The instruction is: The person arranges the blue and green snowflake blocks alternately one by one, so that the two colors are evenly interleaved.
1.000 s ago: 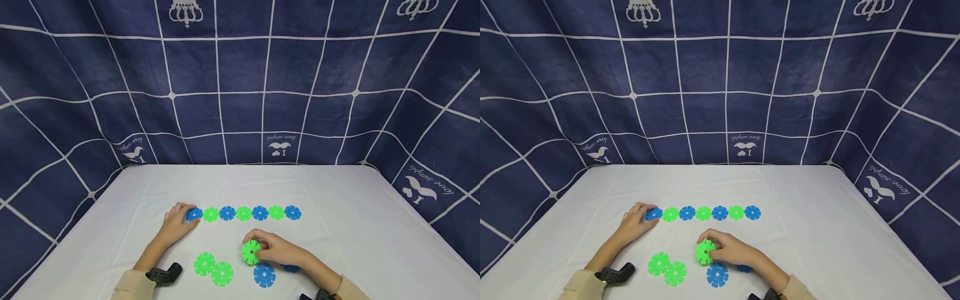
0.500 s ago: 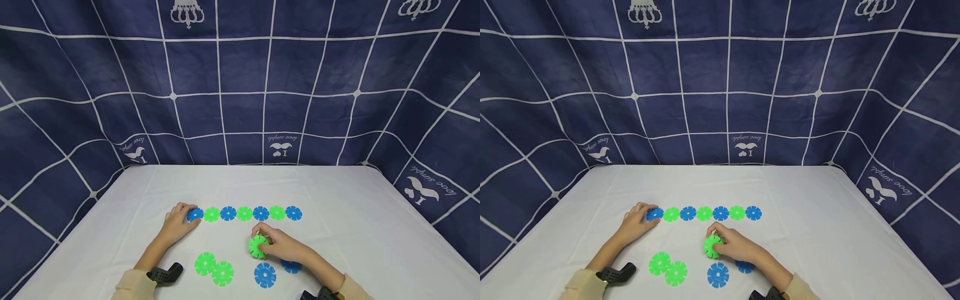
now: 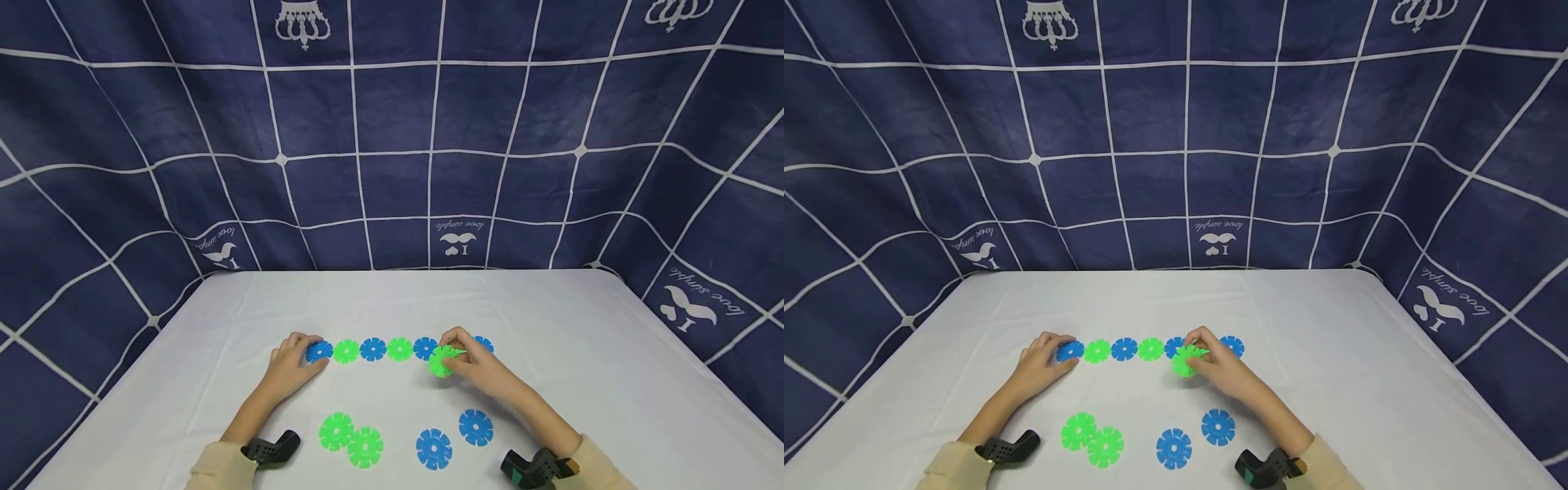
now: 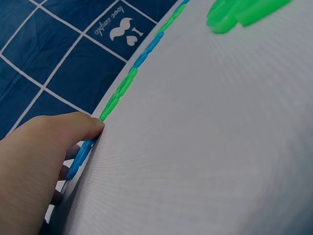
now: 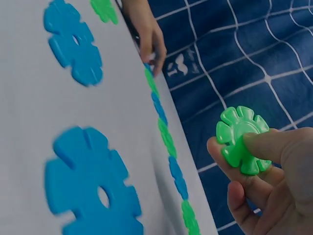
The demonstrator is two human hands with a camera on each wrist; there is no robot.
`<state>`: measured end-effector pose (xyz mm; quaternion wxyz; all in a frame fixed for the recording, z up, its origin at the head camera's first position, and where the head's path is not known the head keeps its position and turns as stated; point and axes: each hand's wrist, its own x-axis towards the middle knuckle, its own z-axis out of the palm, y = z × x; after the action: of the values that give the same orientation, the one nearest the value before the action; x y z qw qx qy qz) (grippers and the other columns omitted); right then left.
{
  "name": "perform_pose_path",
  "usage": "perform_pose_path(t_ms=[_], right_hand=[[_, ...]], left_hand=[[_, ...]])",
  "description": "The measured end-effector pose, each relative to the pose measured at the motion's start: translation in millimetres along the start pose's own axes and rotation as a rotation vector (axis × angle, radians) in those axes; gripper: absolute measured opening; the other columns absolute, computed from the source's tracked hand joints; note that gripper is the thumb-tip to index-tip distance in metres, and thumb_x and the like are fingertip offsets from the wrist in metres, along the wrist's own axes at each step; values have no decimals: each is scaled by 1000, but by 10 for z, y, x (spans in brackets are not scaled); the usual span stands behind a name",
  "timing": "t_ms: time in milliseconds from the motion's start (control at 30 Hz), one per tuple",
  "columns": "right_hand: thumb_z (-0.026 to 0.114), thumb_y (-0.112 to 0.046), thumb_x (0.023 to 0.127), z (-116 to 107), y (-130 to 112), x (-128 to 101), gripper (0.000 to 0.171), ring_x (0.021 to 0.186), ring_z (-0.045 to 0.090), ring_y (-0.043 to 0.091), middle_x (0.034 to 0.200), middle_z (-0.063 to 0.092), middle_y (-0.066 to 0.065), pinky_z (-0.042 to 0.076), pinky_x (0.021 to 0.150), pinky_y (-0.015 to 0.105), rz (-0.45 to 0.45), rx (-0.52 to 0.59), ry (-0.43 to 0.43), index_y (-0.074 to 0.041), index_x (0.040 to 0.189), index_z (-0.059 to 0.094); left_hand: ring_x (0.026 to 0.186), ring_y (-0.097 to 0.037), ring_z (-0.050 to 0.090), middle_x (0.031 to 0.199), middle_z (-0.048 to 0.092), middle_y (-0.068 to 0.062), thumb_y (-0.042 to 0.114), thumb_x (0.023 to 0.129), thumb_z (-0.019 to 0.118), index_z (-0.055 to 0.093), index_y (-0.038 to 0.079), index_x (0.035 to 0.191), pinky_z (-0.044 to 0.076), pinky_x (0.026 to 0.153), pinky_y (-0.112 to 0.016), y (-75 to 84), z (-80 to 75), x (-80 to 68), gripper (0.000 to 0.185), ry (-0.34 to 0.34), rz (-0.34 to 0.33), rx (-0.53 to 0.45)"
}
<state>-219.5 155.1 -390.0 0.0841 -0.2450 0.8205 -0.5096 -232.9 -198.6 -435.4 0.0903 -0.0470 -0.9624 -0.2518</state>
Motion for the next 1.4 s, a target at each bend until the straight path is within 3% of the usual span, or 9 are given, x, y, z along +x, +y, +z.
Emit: perform_pose_path(t_ms=[133,433,667,833,1033,1267,1400], right_hand=[[51,-8,90,-119,63,20,24,92,57,24,112,48,17,49,74,26,-7,43,72,-5,112,43],[51,-6,90,-408,269,33,28,88,60,21,114,50,23,51,72,31,33,17,195,-1,117,43],[54,-13,90,-589,459,-5,32,78,57,10,111,56,20,47,67,26,103,-75,292,-4,120,49],[54,-18,90,-701,562,-40,33,91,54,17,119,55,19,45,72,25,128,-187,356,-6,121,53],[53,-15,90,-768,664,-67,33,85,49,19,121,54,20,42,66,24,180,-236,378,-6,122,54],[53,-13,90,-768,745,-82,31,88,46,20,125,53,21,38,74,29,192,-327,383,-5,119,57],[54,-13,89,-765,760,-81,30,84,45,19,119,56,20,37,72,29,194,-338,381,-5,118,57]], left_hand=[[108,-29,46,116,50,-12,36,80,63,55,10,121,29,82,-42,-4,12,-14,50,1,-3,-2],[109,-29,45,117,49,-12,37,81,63,54,10,122,29,83,-41,-2,8,-7,50,-8,-6,5],[108,-28,46,116,49,-11,38,81,63,55,10,122,29,81,-41,-17,7,-14,50,-7,1,12],[109,-29,45,116,49,-12,37,81,62,54,10,122,29,82,-41,-14,10,-14,50,-7,2,12],[108,-29,46,115,50,-12,37,80,63,55,10,122,29,82,-41,-17,4,-14,50,0,7,13],[108,-29,46,115,50,-11,37,81,63,55,10,122,29,81,-41,-26,4,-7,50,-4,9,11],[108,-29,46,116,50,-12,38,81,62,54,10,122,29,82,-41,-27,9,1,50,-8,3,11]])
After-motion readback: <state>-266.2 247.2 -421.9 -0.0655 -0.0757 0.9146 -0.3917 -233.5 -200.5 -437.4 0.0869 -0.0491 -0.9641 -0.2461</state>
